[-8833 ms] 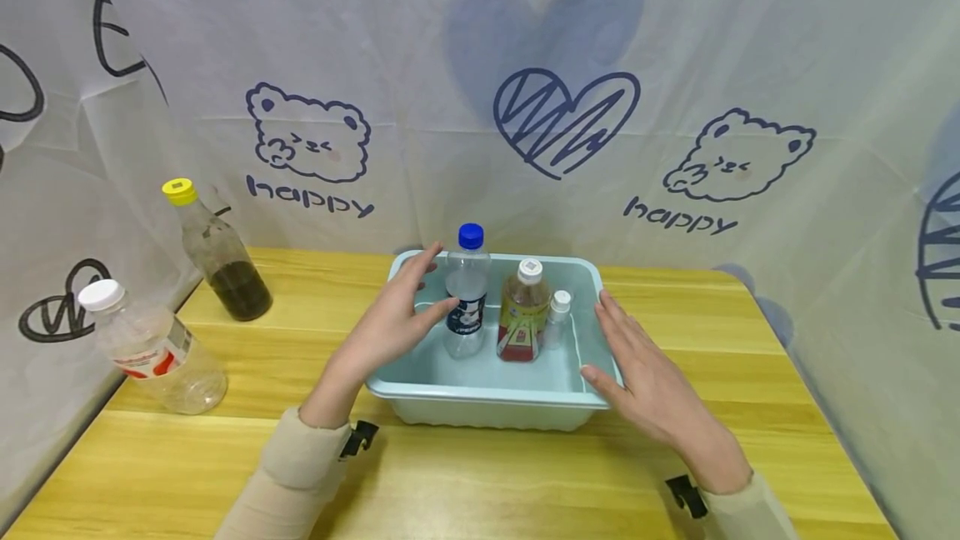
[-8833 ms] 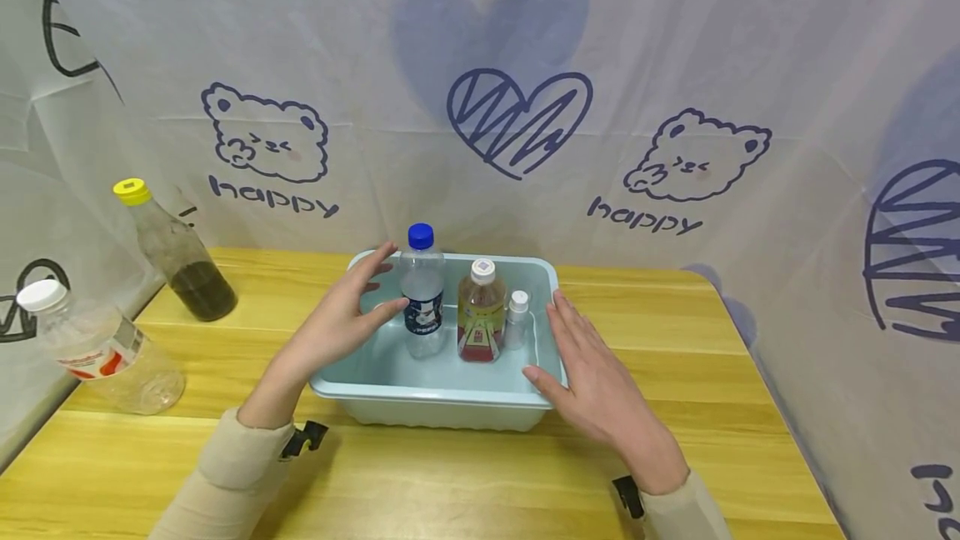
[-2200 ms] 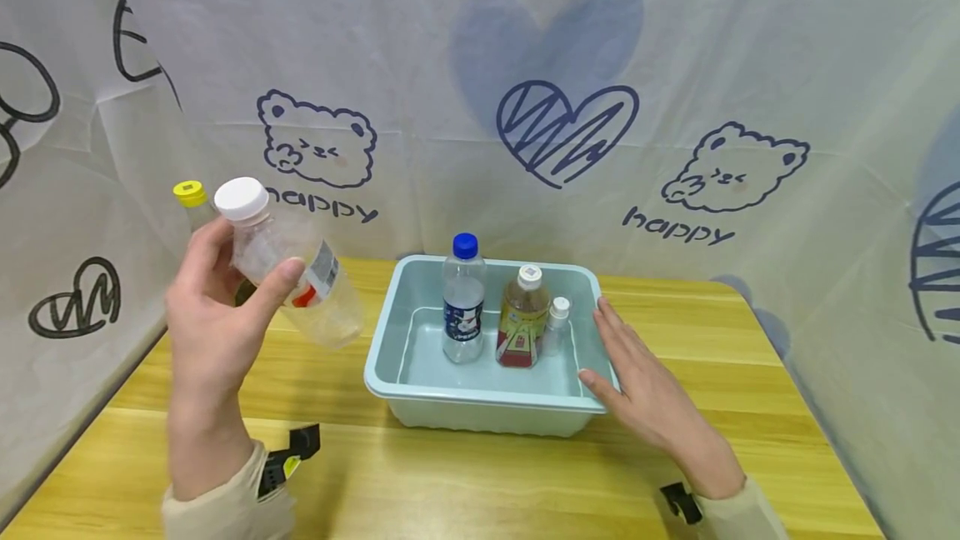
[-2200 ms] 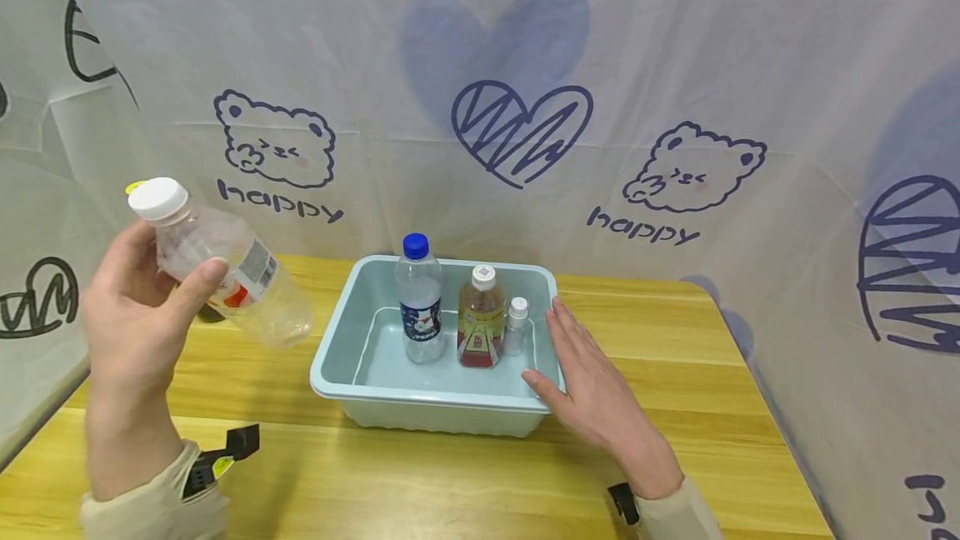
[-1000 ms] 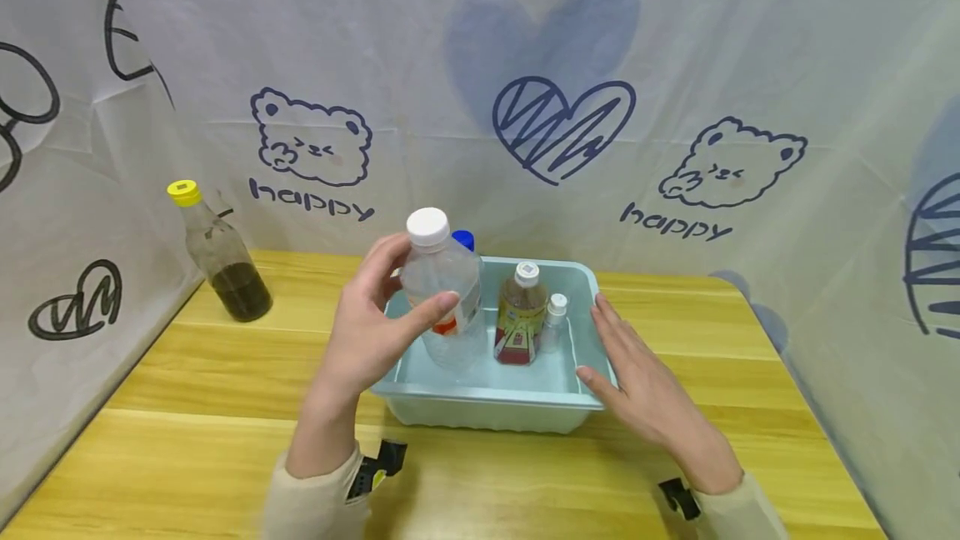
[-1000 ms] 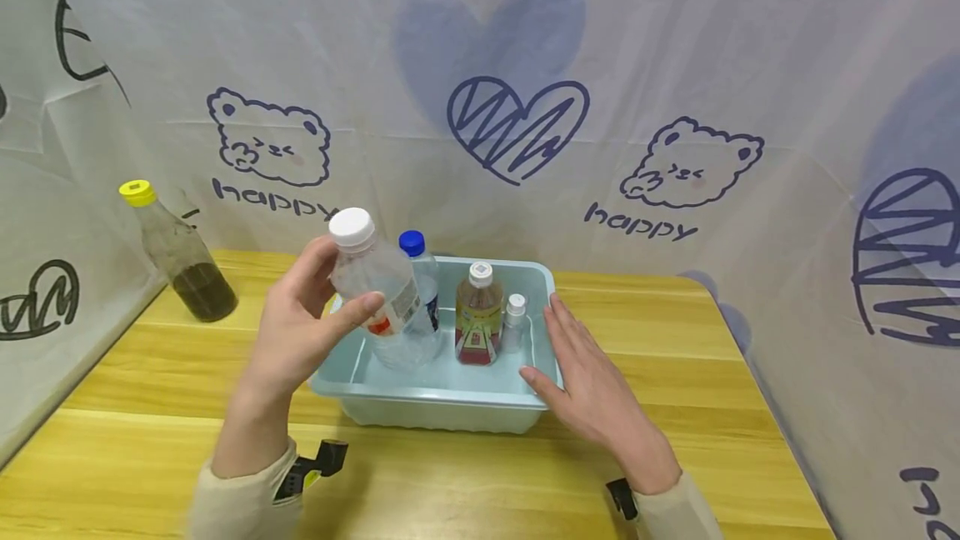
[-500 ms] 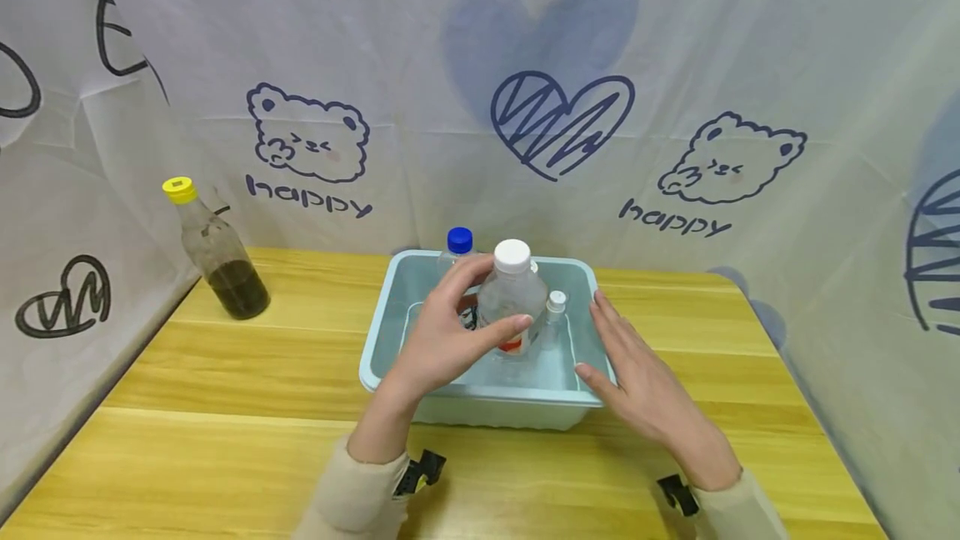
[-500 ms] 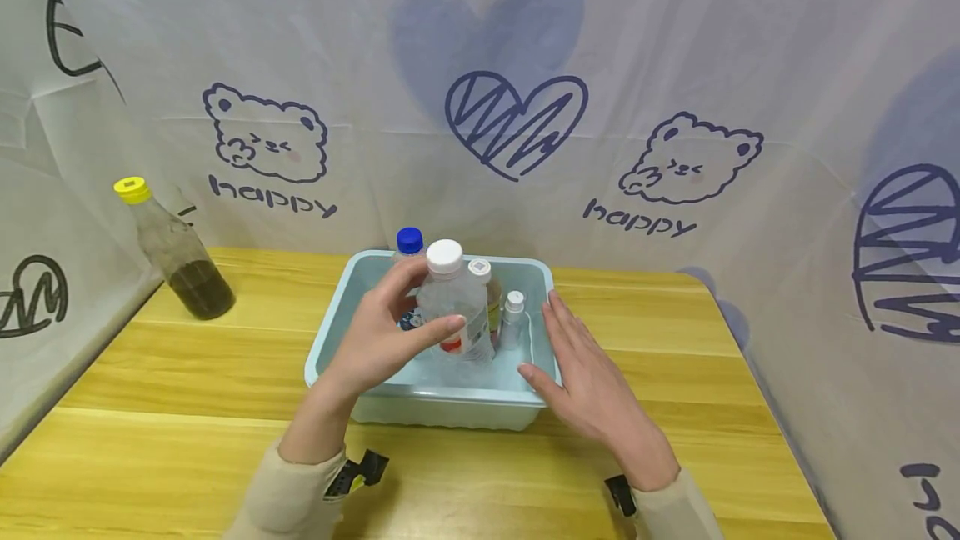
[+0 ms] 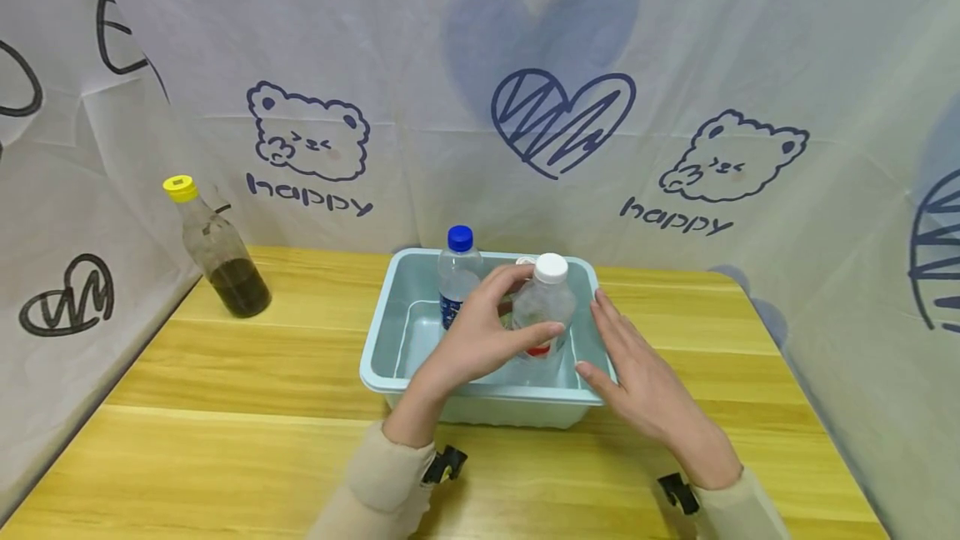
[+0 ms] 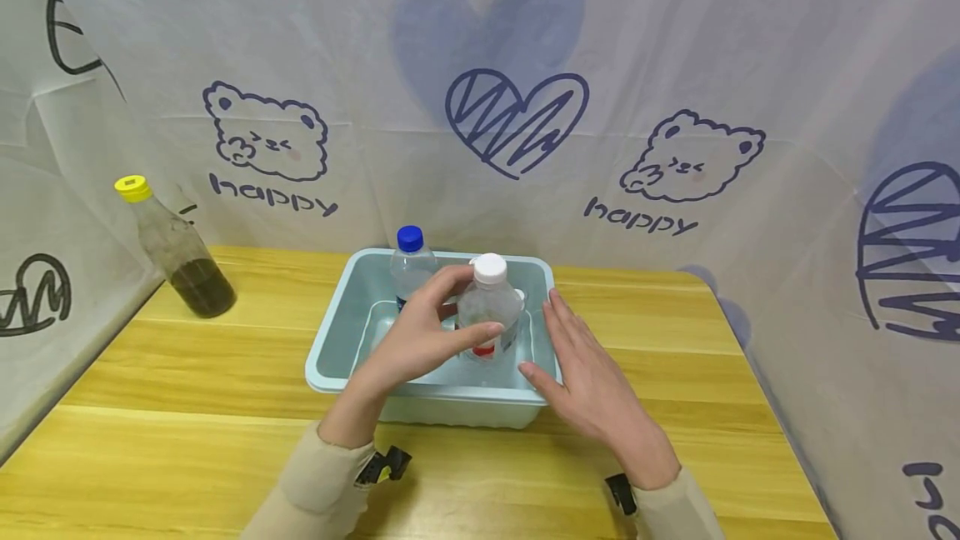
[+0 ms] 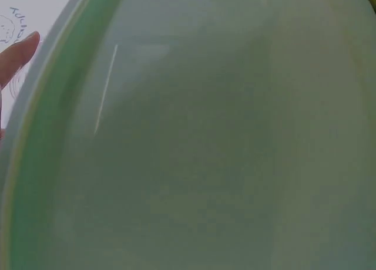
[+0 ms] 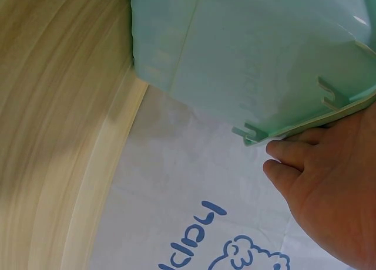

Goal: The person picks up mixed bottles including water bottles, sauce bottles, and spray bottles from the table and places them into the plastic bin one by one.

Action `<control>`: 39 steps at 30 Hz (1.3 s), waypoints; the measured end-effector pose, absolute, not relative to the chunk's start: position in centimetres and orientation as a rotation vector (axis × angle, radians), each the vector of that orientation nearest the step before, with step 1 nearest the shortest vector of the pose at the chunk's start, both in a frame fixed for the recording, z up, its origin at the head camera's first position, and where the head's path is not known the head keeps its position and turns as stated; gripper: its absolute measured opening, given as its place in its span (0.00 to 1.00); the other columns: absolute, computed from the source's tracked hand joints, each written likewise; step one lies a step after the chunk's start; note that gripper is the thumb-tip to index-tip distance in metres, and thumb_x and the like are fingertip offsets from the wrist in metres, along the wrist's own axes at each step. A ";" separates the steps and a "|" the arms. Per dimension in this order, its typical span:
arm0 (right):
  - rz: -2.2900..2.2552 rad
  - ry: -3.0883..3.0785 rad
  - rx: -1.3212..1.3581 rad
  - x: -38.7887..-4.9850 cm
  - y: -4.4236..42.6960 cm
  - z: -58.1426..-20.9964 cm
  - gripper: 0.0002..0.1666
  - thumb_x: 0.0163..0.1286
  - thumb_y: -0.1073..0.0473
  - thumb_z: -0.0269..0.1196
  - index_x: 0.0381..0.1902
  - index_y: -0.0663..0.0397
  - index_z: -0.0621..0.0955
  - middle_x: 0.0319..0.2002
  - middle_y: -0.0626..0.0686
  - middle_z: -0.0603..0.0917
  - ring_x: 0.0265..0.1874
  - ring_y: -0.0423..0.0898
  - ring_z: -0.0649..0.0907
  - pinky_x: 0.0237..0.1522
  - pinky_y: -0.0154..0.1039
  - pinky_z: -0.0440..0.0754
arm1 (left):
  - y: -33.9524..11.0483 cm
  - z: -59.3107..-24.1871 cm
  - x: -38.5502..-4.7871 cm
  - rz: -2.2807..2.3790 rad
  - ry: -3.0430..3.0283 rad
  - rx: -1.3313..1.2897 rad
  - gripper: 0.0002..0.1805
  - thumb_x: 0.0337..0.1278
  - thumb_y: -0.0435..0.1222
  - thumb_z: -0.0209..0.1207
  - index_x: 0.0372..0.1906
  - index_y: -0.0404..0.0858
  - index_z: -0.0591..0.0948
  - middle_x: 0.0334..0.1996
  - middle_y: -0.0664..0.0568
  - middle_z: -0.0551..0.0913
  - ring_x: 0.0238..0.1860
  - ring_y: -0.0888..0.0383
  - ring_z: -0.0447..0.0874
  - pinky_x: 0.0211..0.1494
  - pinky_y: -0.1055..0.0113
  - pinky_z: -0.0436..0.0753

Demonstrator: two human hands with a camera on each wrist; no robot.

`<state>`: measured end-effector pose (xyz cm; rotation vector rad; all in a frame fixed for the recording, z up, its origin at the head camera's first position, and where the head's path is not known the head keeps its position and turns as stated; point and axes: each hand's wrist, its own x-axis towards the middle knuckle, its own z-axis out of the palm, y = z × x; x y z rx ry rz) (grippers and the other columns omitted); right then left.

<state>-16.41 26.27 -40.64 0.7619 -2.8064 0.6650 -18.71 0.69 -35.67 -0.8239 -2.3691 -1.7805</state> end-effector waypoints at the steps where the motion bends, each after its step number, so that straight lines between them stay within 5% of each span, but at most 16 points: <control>1: 0.668 -2.807 0.763 -16.4 26.3 -40.6 0.49 0.81 0.41 0.55 0.83 0.64 0.50 0.84 0.58 0.46 0.81 0.63 0.55 0.76 0.66 0.60 | 0.8 -35.7 -18.8 -1.777 -2.386 -0.817 0.36 0.60 0.44 0.75 0.72 0.46 0.74 0.63 0.57 0.77 0.58 0.57 0.79 0.65 0.54 0.81; 7: 0.681 -2.809 0.768 -16.4 26.3 -40.6 0.48 0.81 0.42 0.55 0.83 0.64 0.50 0.84 0.58 0.46 0.81 0.63 0.55 0.76 0.66 0.59 | 1.2 -35.9 -19.1 -1.737 -2.459 -0.816 0.38 0.59 0.45 0.75 0.72 0.43 0.73 0.63 0.55 0.78 0.58 0.57 0.81 0.66 0.57 0.81; 16: 0.669 -2.799 0.774 -16.5 26.3 -40.6 0.48 0.81 0.42 0.54 0.83 0.64 0.50 0.84 0.60 0.46 0.80 0.64 0.56 0.76 0.66 0.60 | 1.6 -36.1 -19.3 -1.679 -2.531 -0.853 0.37 0.57 0.40 0.76 0.70 0.41 0.74 0.60 0.53 0.80 0.55 0.57 0.82 0.54 0.64 0.85; 39: 0.670 -2.793 0.776 -16.5 26.2 -40.7 0.48 0.81 0.42 0.55 0.83 0.64 0.51 0.84 0.59 0.46 0.80 0.64 0.56 0.75 0.66 0.62 | 2.0 -36.4 -19.1 -1.503 -2.651 -0.838 0.40 0.59 0.42 0.75 0.73 0.39 0.70 0.65 0.48 0.77 0.60 0.54 0.79 0.63 0.57 0.82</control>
